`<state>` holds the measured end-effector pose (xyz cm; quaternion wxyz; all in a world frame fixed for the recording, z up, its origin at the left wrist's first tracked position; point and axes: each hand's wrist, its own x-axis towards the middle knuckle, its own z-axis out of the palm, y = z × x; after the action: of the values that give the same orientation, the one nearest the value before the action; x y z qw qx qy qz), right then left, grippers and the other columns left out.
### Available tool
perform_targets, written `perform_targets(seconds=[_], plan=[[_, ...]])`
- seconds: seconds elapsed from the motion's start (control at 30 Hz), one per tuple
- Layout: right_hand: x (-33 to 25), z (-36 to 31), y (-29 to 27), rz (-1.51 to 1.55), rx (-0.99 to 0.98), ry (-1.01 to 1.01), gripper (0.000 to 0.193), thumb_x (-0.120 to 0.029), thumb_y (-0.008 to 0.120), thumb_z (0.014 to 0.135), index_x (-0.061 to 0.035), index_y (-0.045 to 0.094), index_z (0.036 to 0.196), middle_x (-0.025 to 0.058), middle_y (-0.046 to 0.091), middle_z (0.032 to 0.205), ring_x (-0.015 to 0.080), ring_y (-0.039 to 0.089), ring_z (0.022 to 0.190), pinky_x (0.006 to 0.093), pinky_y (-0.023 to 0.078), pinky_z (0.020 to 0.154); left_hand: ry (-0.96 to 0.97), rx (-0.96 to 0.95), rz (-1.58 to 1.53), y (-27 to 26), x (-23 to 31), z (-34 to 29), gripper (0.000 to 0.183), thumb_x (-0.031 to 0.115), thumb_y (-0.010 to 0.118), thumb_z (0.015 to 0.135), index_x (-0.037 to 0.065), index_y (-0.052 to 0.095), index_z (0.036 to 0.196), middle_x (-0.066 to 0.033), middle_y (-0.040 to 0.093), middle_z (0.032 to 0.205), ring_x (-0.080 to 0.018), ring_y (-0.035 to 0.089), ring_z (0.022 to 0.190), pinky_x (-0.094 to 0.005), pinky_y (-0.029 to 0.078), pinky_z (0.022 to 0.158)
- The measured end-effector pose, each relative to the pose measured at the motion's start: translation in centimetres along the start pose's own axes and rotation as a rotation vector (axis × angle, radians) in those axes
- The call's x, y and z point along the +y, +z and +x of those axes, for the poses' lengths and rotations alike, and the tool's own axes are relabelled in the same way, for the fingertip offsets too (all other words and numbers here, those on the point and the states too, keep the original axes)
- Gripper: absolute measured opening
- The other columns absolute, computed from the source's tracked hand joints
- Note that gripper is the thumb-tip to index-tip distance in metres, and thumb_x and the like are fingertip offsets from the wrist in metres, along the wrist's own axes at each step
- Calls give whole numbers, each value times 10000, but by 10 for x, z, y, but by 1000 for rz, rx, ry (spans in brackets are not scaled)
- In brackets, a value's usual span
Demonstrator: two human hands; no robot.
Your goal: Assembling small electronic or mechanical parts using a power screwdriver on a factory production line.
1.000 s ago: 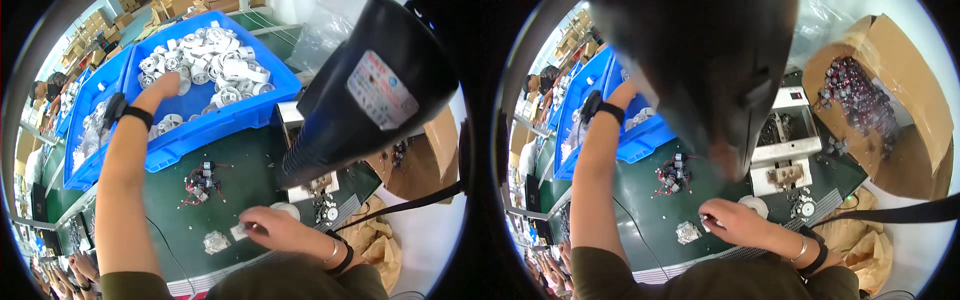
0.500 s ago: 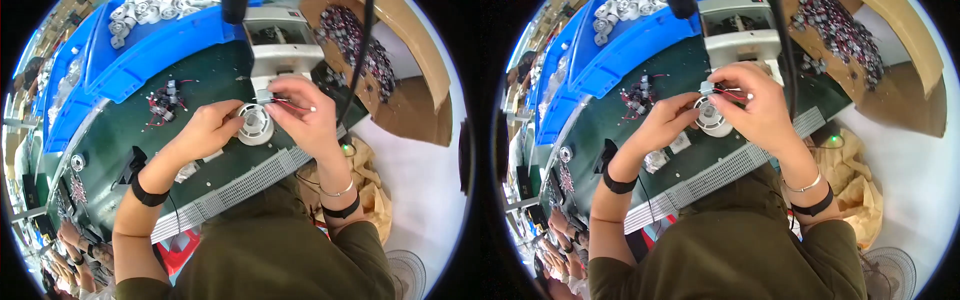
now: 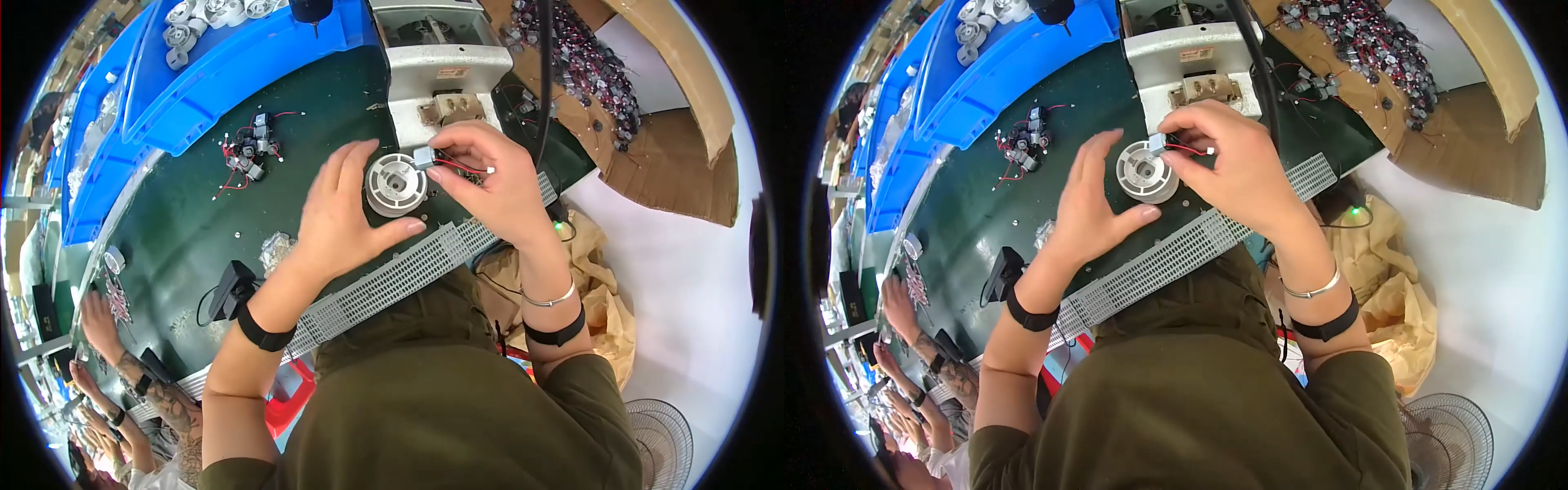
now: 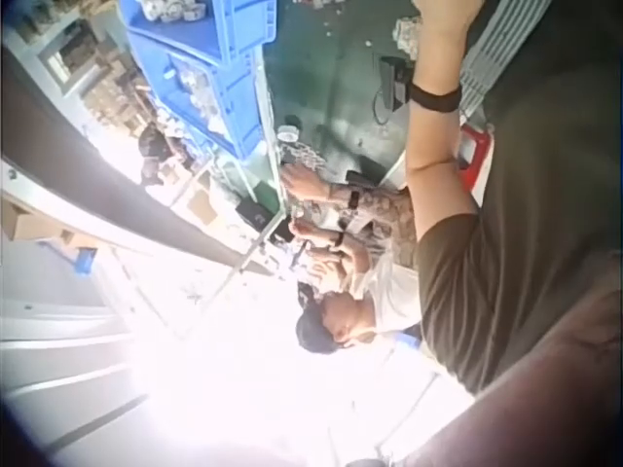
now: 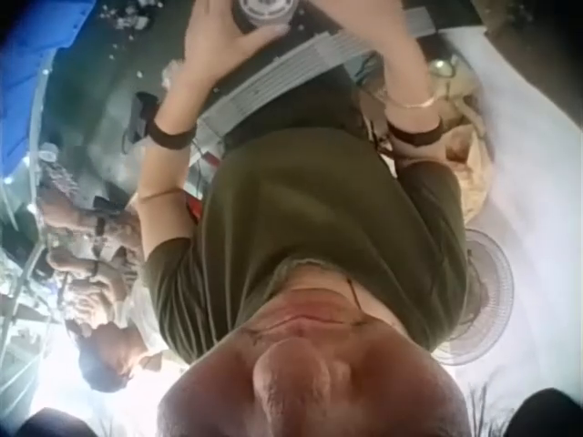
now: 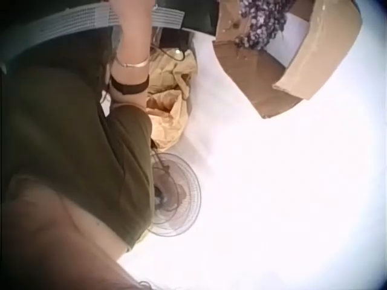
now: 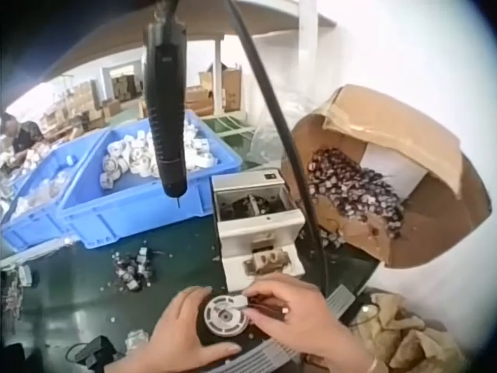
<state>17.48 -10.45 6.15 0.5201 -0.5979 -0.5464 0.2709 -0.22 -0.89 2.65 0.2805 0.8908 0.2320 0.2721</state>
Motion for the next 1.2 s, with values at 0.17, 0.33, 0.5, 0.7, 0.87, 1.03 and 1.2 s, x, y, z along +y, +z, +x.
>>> perform_targets(seconds=[0.17, 0.33, 0.5, 0.7, 0.87, 1.03, 1.2], plan=[[2, 0, 1, 1, -10, 51, 288, 23, 707, 754, 11, 592, 1018, 52, 615, 966, 123, 600, 869, 257, 510, 789, -13, -91, -154, -6, -11, 0, 660, 199, 779, 677, 8, 464, 1225, -194, 527, 1221, -381, 511, 1137, -415, 421, 957], [4, 2, 7, -65, -67, 60, 269, -3, 718, 741, 0, 593, 979, 39, 621, 887, 108, 586, 814, 246, 491, 708, 99, 92, -222, 5, -7, -2, 558, 124, 764, 680, 14, 502, 1160, -158, 572, 1119, -354, 550, 1054, -410, 458, 886], [4, 7, 19, -364, -132, -137, 228, -39, 710, 728, -6, 588, 917, 73, 600, 833, 184, 583, 736, 297, 474, 661, 69, 172, -120, 19, -8, -6, 544, 118, 778, 664, 16, 516, 1131, -151, 577, 1085, -348, 573, 985, -406, 479, 842], [-6, 14, 29, -640, -171, -222, 183, -52, 695, 732, -9, 565, 853, 110, 577, 819, 282, 562, 761, 366, 464, 685, 171, 299, 83, 30, -13, -5, 537, 190, 805, 631, 35, 534, 1068, -131, 575, 1027, -321, 578, 918, -400, 481, 775], [-8, 25, 1, -474, -244, -199, 460, -84, 747, 689, -46, 578, 1115, 98, 560, 1117, 236, 568, 1002, 345, 488, 828, 93, 275, 32, 17, -11, -12, 569, 263, 830, 576, 30, 552, 1015, -129, 571, 1058, -328, 571, 956, -413, 474, 794], [-45, 95, 5, -131, 232, -410, 506, -65, 752, 712, 8, 526, 1159, 89, 536, 1151, 215, 539, 1035, 358, 482, 844, 397, 189, 211, 3, -25, -23, 434, 314, 780, 662, 118, 599, 1005, -155, 543, 1167, -352, 546, 1056, -443, 459, 859], [-98, 181, 33, -135, 358, -505, 586, -196, 761, 775, 41, 441, 1204, 116, 581, 1041, 188, 571, 928, 309, 488, 788, 349, 115, 210, 10, -13, -10, 410, 302, 732, 727, 190, 621, 1106, -149, 523, 1239, -320, 539, 1106, -442, 453, 902]])
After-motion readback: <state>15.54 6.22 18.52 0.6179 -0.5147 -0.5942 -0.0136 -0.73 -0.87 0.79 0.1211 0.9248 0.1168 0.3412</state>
